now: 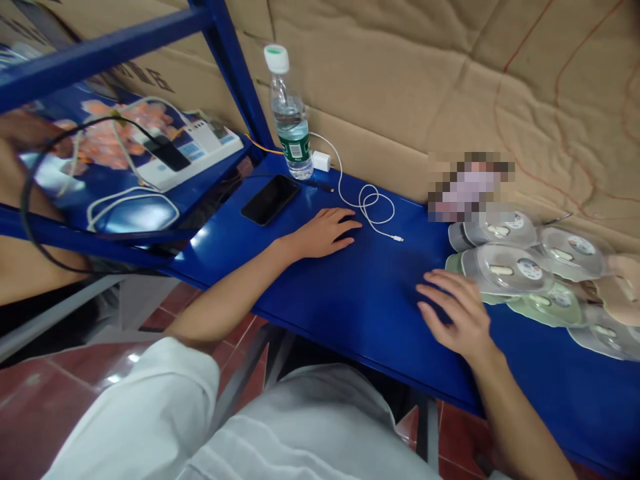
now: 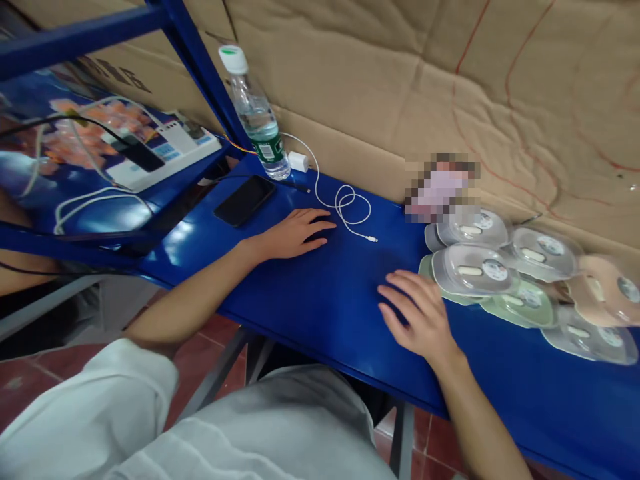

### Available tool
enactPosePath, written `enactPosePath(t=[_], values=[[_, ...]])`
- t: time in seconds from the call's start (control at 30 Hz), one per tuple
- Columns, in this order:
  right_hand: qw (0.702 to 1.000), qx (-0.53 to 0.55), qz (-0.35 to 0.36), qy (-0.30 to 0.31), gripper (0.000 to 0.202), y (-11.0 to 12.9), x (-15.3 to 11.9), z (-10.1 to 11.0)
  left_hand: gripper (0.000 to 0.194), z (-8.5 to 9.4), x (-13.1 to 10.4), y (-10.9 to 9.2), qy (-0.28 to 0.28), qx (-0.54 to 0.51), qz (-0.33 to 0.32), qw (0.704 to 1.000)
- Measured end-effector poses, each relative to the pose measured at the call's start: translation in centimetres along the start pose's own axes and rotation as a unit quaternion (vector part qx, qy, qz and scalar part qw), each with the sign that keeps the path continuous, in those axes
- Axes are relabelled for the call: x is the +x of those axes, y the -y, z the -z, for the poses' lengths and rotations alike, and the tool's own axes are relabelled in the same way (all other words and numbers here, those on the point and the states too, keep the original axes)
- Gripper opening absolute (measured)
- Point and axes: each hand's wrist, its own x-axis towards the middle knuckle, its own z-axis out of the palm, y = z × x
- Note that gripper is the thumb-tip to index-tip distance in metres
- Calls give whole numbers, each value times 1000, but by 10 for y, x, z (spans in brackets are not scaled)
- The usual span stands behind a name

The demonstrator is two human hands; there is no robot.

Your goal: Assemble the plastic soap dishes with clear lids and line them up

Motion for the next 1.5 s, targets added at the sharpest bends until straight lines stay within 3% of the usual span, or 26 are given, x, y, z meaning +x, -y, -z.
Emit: enactPosePath(t=[0.1,0.2,0.33,0.47,0.57,0.83,1.0,1.1,1.27,1.4,1.5], values=[[995,57,15,82,25,7,-3,-20,48,-1,0,-4,-8,13,2,1000],[989,88,10,121,16,8,-5,-32,53,-2,8,-6,-8,45,-14,999],[982,112,0,150,15,9,-8,-39,63,-3,41,1,-21,77,-5,997],[982,106,-6,153,16,6,-11,-38,42,-1,82,12,2,114,29,993],[984,98,-9,149,16,2,-12,-36,26,1,99,14,-1,131,30,991],[983,91,-10,159,20,2,-16,-34,14,0,87,17,-65,105,53,991],[984,86,-3,158,21,1,-16,-33,9,4,71,25,-160,-8,96,982],[985,82,-3,153,21,2,-15,-33,13,6,65,33,-266,-106,151,946],[983,83,-9,161,22,3,-15,-33,33,1,70,49,-413,-287,245,828],[982,83,-22,166,21,2,-13,-32,34,-10,78,52,-468,-407,279,733],[981,90,-26,172,21,3,-11,-30,29,-8,91,49,-483,-491,275,671]])
